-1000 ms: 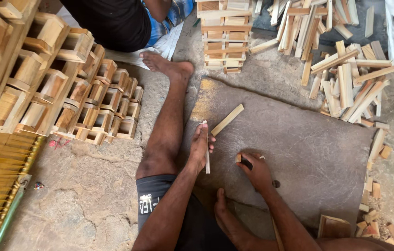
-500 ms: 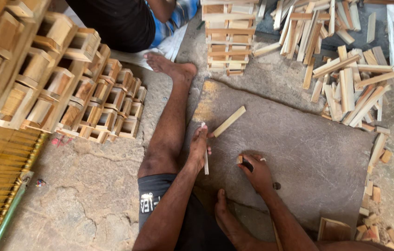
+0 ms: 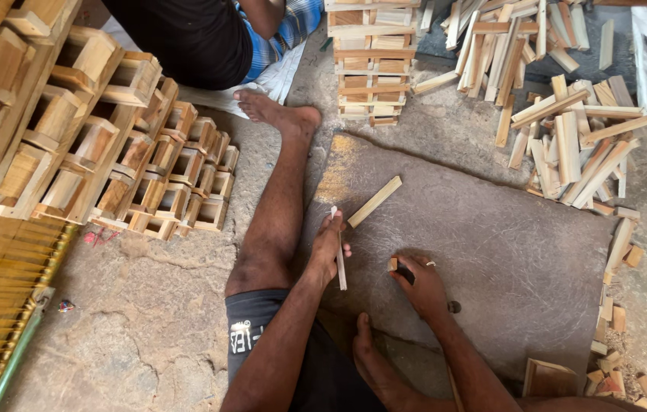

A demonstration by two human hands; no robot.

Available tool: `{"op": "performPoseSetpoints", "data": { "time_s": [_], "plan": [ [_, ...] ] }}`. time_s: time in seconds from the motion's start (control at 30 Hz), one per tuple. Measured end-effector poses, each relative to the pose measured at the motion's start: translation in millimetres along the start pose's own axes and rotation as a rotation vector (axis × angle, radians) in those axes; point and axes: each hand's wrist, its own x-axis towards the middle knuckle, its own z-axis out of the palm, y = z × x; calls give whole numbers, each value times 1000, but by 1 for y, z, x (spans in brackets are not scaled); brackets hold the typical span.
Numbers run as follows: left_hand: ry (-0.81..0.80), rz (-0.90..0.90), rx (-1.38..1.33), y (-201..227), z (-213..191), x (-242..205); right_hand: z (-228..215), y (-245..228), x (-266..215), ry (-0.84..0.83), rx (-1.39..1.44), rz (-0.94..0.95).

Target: The person sits on the floor and uses a hammer to tap small wooden pieces together to form rectangular frames. They repeatedly pick up pieces, align them, and strike them to secure the joints, then place the finished frames into a stack.

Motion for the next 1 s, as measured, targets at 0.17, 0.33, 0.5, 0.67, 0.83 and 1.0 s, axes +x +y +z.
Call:
{"op": "performPoseSetpoints", "data": {
  "time_s": [0.17,0.33,0.5,0.67,0.83,1.0],
  "plan": [
    [-9,-85,-58,-3,1,-3,2,3,0,25,21,-34],
    [-57,-107,-184,-3,1,11,4,3,2,37,4,-53],
    [-38,-24,-286,0,-3,19,5,7,-1,42,-8,-48],
    [35,-24,-163,4,-5,6,7,6,1,28,-2,-25],
    [-105,-1,-176,2,1,-8,7,9,1,-3,14,-15],
    [-17,-1,-181,7,2,-5,6,8,1,9,-1,-11]
  ]
}}
